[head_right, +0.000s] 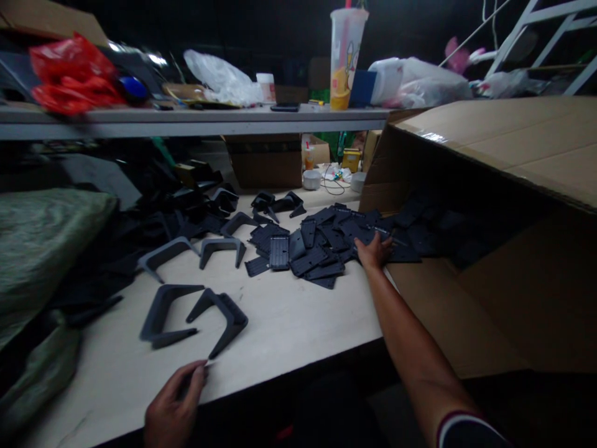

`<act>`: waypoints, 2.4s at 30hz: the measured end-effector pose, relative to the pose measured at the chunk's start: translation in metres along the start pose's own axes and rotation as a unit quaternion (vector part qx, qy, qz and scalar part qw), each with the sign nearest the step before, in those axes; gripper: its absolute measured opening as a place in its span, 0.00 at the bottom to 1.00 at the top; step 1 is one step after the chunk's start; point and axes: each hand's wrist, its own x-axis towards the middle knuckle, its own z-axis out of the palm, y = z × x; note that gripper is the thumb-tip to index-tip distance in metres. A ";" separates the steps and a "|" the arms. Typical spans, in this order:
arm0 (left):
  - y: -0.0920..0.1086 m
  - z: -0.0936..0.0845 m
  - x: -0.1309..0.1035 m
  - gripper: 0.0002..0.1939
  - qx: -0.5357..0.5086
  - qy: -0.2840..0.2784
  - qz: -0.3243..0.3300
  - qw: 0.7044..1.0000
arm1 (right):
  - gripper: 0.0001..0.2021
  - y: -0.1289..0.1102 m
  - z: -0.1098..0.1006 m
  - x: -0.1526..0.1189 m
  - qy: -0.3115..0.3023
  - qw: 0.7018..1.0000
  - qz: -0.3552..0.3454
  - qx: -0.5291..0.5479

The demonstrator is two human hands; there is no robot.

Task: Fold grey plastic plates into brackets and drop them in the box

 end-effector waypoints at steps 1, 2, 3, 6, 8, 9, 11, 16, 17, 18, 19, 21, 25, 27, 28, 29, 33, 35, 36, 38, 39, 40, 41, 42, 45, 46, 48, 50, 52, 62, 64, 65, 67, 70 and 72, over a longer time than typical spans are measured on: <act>0.001 0.000 0.000 0.20 0.000 0.004 0.004 1.000 | 0.41 0.001 0.008 -0.005 -0.007 1.000 -0.001 -0.003; 0.002 -0.001 0.000 0.20 0.001 0.007 0.008 1.000 | 0.40 0.002 0.016 -0.011 -0.014 1.000 -0.004 -0.002; 0.003 -0.001 0.000 0.19 0.002 0.009 0.011 1.000 | 0.40 0.003 0.023 -0.017 -0.020 1.000 -0.008 0.002; 0.004 -0.001 -0.001 0.19 0.007 0.009 0.009 1.000 | 0.40 0.005 0.034 -0.032 -0.024 0.999 -0.018 0.031; 0.004 -0.001 -0.001 0.20 -0.001 -0.003 -0.009 1.000 | 0.39 0.006 0.033 -0.033 -0.024 0.997 -0.018 0.064; 0.003 -0.001 -0.001 0.21 -0.007 -0.008 -0.021 1.000 | 0.39 0.006 0.031 -0.031 -0.023 0.996 -0.014 0.084; 0.002 -0.003 -0.001 0.24 -0.022 -0.020 -0.044 0.999 | 0.39 0.006 0.022 -0.021 -0.018 0.992 -0.003 0.123; 0.010 -0.015 0.008 0.29 -0.063 -0.062 -0.100 0.991 | 0.40 0.003 -0.013 0.002 0.007 0.981 -0.010 0.194; 0.015 -0.018 0.012 0.29 -0.075 -0.072 -0.108 0.989 | 0.41 0.002 -0.021 0.001 0.006 0.979 -0.021 0.203; 0.023 -0.020 0.015 0.29 -0.084 -0.084 -0.113 0.986 | 0.41 0.001 -0.028 -0.005 0.000 0.977 -0.032 0.212; 0.031 -0.023 0.019 0.30 -0.090 -0.096 -0.115 0.985 | 0.41 -0.001 -0.035 -0.014 -0.010 0.974 -0.047 0.220; 0.050 -0.025 0.027 0.31 -0.088 -0.121 -0.111 0.982 | 0.40 -0.008 -0.049 -0.043 -0.051 0.968 -0.098 0.226; 0.081 -0.019 0.050 0.30 -0.055 -0.153 -0.069 0.984 | 0.40 -0.027 -0.072 -0.128 -0.171 0.933 -0.283 0.143; 0.088 -0.011 0.065 0.32 -0.021 -0.156 -0.056 0.986 | 0.41 -0.033 -0.077 -0.167 -0.261 0.892 -0.360 0.084; 0.089 -0.006 0.073 0.32 0.002 -0.162 -0.052 0.985 | 0.41 -0.035 -0.075 -0.183 -0.310 0.868 -0.382 0.061; 0.090 -0.001 0.081 0.32 0.021 -0.173 -0.051 0.983 | 0.42 -0.034 -0.072 -0.197 -0.357 0.844 -0.397 0.044; 0.091 0.022 0.111 0.28 0.042 -0.209 -0.059 0.975 | 0.37 -0.022 -0.045 -0.228 -0.420 0.807 -0.416 0.017; 0.092 0.032 0.122 0.24 0.034 -0.209 -0.057 0.976 | 0.34 -0.015 -0.034 -0.232 -0.396 0.820 -0.413 0.013; 0.092 0.035 0.126 0.21 0.027 -0.207 -0.053 0.976 | 0.34 -0.013 -0.031 -0.233 -0.384 0.828 -0.408 0.014; 0.092 0.036 0.128 0.14 0.010 -0.201 -0.044 0.979 | 0.33 -0.010 -0.030 -0.233 -0.366 0.842 -0.395 0.020; 0.092 0.034 0.127 0.11 -0.001 -0.198 -0.040 0.979 | 0.33 -0.010 -0.030 -0.233 -0.358 0.849 -0.388 0.024; 0.092 0.030 0.124 0.09 -0.014 -0.197 -0.035 0.980 | 0.33 -0.010 -0.031 -0.233 -0.351 0.854 -0.383 0.027; 0.092 0.024 0.120 0.08 -0.028 -0.199 -0.031 0.979 | 0.33 -0.010 -0.032 -0.233 -0.345 0.858 -0.379 0.030; 0.092 0.018 0.114 0.09 -0.041 -0.203 -0.026 0.978 | 0.33 -0.010 -0.032 -0.233 -0.341 0.860 -0.378 0.032; 0.094 -0.005 0.090 0.15 -0.121 -0.218 -0.019 0.968 | 0.33 -0.009 -0.030 -0.233 -0.336 0.858 -0.388 0.033; 0.095 -0.012 0.080 0.16 -0.159 -0.216 -0.021 0.963 | 0.33 -0.008 -0.030 -0.232 -0.337 0.856 -0.391 0.032; 0.097 -0.025 0.060 0.15 -0.224 -0.194 -0.023 0.955 | 0.33 -0.007 -0.028 -0.232 -0.338 0.854 -0.395 0.031; 0.101 -0.035 0.042 0.10 -0.237 -0.167 -0.011 0.957 | 0.32 -0.007 -0.028 -0.232 -0.339 0.853 -0.397 0.024; 0.104 -0.042 0.028 0.05 -0.220 -0.157 0.015 0.963 | 0.32 -0.008 -0.029 -0.232 -0.340 0.850 -0.402 0.013; 0.114 -0.052 -0.003 0.06 -0.275 -0.169 0.058 0.945 | 0.30 -0.010 -0.030 -0.233 -0.337 0.847 -0.411 -0.006; 0.115 -0.053 -0.006 0.06 -0.285 -0.165 0.052 0.943 | 0.30 -0.010 -0.030 -0.233 -0.334 0.847 -0.414 -0.010; 0.115 -0.053 -0.007 0.06 -0.288 -0.163 0.045 0.943 | 0.30 -0.010 -0.030 -0.233 -0.333 0.847 -0.415 -0.011; 0.117 -0.053 -0.009 0.04 -0.303 -0.161 0.018 0.939 | 0.30 -0.010 -0.030 -0.232 -0.332 0.847 -0.415 -0.013; 0.121 -0.048 -0.012 0.02 -0.426 -0.145 -0.049 0.892 | 0.29 -0.011 -0.030 -0.232 -0.334 0.846 -0.415 -0.013; 0.123 -0.045 -0.013 0.05 -0.579 -0.104 -0.113 0.800 | 0.29 -0.011 -0.030 -0.232 -0.333 0.845 -0.417 -0.010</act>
